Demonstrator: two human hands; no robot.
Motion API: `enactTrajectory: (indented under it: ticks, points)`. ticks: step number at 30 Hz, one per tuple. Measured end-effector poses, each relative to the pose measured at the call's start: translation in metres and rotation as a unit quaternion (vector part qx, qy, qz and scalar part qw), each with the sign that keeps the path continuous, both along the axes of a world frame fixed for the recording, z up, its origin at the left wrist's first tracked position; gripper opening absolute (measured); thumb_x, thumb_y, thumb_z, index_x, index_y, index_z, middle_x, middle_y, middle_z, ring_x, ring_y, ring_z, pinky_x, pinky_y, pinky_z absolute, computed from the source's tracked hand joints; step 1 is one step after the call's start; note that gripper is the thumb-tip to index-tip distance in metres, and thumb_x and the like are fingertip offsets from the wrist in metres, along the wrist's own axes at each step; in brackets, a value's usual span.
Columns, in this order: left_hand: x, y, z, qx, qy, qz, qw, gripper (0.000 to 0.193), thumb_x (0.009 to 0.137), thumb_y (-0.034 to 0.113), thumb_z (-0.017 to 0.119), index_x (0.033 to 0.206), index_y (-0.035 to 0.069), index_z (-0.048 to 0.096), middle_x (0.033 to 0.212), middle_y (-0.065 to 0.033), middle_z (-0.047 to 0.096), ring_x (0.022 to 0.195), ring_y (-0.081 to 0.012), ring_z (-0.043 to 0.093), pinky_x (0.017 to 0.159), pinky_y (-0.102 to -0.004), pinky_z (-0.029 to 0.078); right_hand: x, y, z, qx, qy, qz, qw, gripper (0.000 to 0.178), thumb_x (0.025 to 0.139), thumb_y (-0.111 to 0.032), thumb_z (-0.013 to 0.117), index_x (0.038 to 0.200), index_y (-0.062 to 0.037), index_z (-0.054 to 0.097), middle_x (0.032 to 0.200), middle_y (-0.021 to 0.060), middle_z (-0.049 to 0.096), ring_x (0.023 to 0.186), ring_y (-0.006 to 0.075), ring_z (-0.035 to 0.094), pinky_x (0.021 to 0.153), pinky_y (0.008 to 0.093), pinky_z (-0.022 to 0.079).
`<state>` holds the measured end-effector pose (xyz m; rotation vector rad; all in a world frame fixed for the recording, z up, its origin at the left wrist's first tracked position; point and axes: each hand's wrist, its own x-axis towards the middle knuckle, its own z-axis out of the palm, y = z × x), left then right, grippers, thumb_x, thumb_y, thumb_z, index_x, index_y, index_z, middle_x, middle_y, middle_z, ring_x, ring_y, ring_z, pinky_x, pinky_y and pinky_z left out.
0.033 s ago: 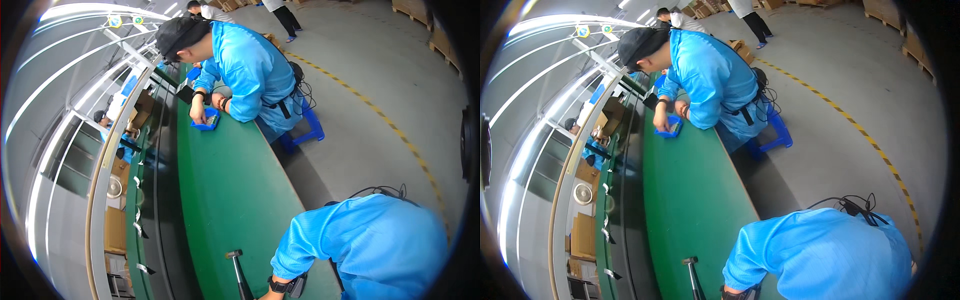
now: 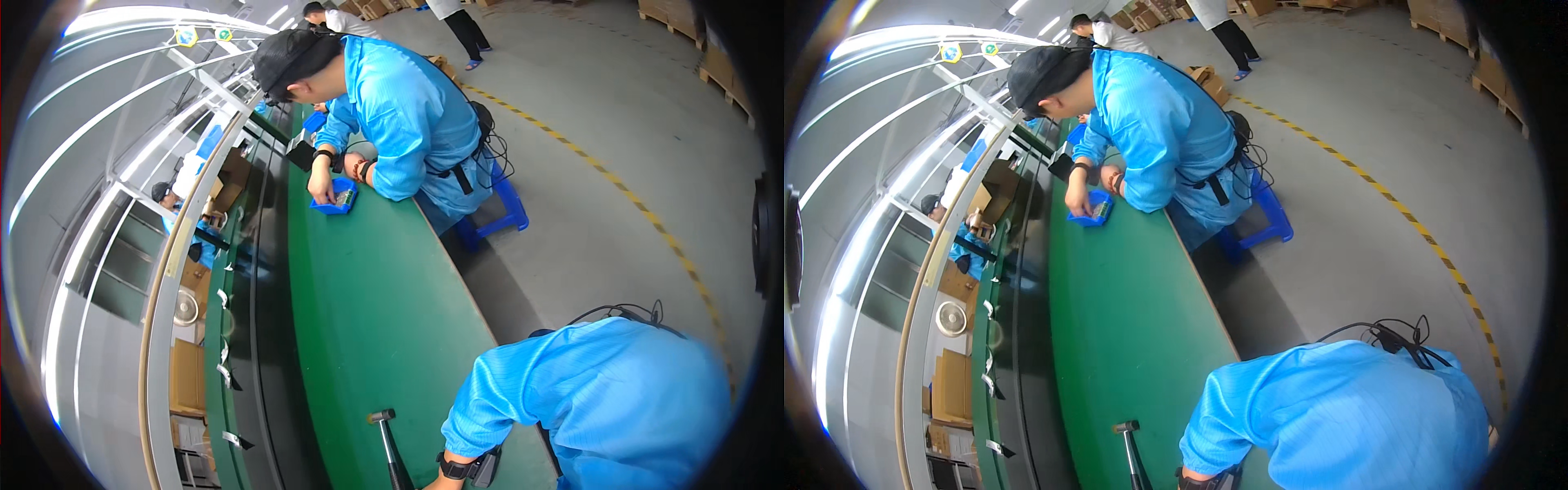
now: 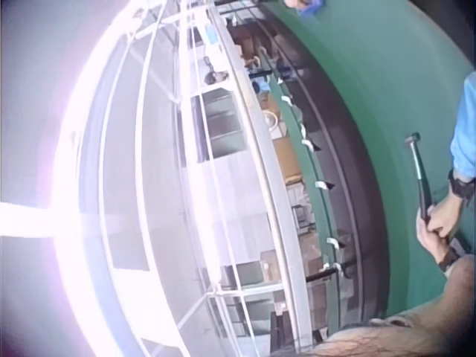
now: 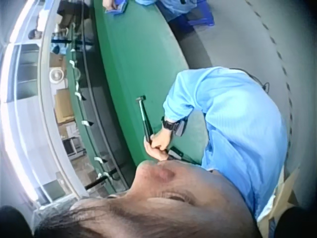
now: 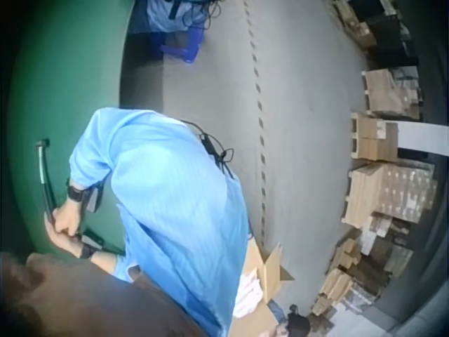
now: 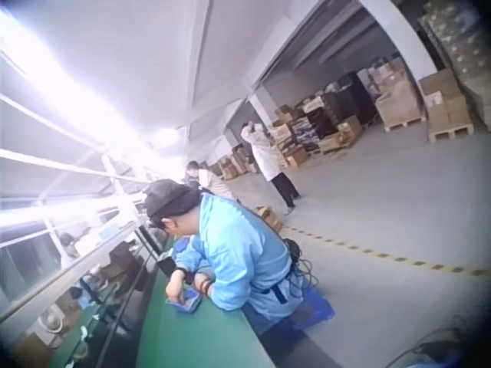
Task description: Using a small hammer to fit or secure small white plastic components at a factory assembly line workstation.
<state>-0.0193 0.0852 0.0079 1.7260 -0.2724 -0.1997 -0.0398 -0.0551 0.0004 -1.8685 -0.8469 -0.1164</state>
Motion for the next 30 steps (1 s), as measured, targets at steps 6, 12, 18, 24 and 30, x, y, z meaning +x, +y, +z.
enactTrajectory:
  ticks: [6,12,18,24,30]
  points:
    - [-0.004,-0.011,0.006,-0.012,0.032,0.006,0.999,0.039,0.092,0.023,0.044,0.118,-0.005,0.053,0.102,-0.0212,0.061,0.092,-0.03,0.06,0.083,-0.0392,0.048,0.003,0.001,-0.016,0.089,-0.091,-0.011,0.992,0.022,0.074,-0.019,0.06,0.079,0.0015,0.054,0.071,0.0205,0.059,0.067,0.0359,0.056,0.062,0.0449,0.044]
    - [-0.01,-0.021,0.014,-0.025,0.061,0.035,0.997,0.039,0.093,0.023,0.044,0.118,-0.004,0.053,0.102,-0.0212,0.061,0.093,-0.0299,0.059,0.083,-0.0393,0.048,0.0,-0.004,-0.01,0.047,-0.041,-0.003,0.998,0.022,0.074,-0.019,0.061,0.08,0.001,0.055,0.072,0.0206,0.059,0.069,0.0364,0.057,0.063,0.0451,0.044]
    - [-0.006,-0.021,0.011,-0.046,0.092,0.058,0.993,0.038,0.093,0.024,0.046,0.119,-0.003,0.053,0.102,-0.0212,0.061,0.093,-0.0302,0.059,0.083,-0.0398,0.048,0.006,0.001,-0.021,0.076,-0.075,-0.024,0.994,0.021,0.074,-0.016,0.061,0.082,0.0022,0.057,0.073,0.021,0.06,0.069,0.0367,0.057,0.062,0.0446,0.046]
    - [-0.001,-0.018,0.005,-0.037,0.083,0.056,0.994,0.038,0.093,0.024,0.047,0.119,-0.004,0.053,0.1,-0.0226,0.061,0.091,-0.0312,0.059,0.083,-0.0405,0.048,0.006,0.003,-0.021,0.069,-0.07,-0.012,0.995,0.02,0.074,-0.016,0.061,0.082,0.0025,0.057,0.073,0.0211,0.06,0.068,0.0364,0.058,0.062,0.0443,0.046]
    - [-0.004,-0.017,0.004,-0.043,0.079,0.056,0.994,0.037,0.092,0.022,0.048,0.118,-0.004,0.053,0.097,-0.0226,0.062,0.088,-0.031,0.06,0.081,-0.0396,0.049,0.005,0.001,-0.021,0.063,-0.068,-0.01,0.996,0.02,0.074,-0.015,0.061,0.081,0.0027,0.057,0.072,0.0212,0.06,0.067,0.036,0.058,0.062,0.044,0.046]
